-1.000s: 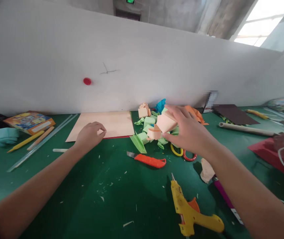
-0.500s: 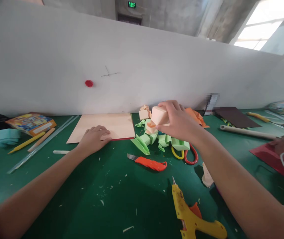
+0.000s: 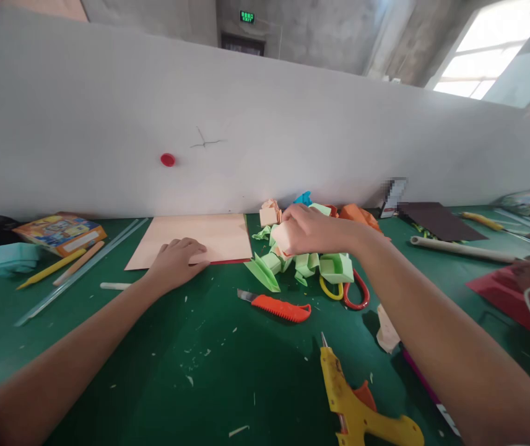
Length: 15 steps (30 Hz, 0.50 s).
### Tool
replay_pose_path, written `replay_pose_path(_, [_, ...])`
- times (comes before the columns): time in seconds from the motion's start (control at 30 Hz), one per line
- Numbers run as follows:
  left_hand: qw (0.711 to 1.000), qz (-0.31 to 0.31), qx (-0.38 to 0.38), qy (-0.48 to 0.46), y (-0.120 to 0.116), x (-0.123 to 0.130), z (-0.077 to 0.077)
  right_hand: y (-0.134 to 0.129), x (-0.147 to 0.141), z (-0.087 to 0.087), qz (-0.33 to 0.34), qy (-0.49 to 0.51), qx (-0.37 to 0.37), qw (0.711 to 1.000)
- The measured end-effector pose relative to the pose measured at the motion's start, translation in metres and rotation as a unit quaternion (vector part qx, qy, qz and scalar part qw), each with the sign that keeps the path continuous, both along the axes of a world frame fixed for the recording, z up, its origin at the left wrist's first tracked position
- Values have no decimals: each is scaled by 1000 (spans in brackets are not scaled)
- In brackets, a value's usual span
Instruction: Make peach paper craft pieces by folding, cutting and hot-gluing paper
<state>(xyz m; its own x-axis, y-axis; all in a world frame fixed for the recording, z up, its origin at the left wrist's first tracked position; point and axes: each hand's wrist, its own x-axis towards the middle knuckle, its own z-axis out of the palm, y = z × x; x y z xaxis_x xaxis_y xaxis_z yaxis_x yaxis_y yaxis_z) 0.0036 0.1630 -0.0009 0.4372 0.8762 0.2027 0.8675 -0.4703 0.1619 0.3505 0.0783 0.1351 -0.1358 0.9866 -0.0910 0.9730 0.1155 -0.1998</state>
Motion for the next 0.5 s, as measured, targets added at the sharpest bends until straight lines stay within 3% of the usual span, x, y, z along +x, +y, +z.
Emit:
replay_pose_path(0.3, [1000, -1, -5, 9, -1, 2, 0, -5, 9, 8, 57, 11, 19, 998])
replay_pose_path(0.5, [1000, -4, -8, 6, -3, 2, 2, -13, 4, -13, 103, 18, 11, 994])
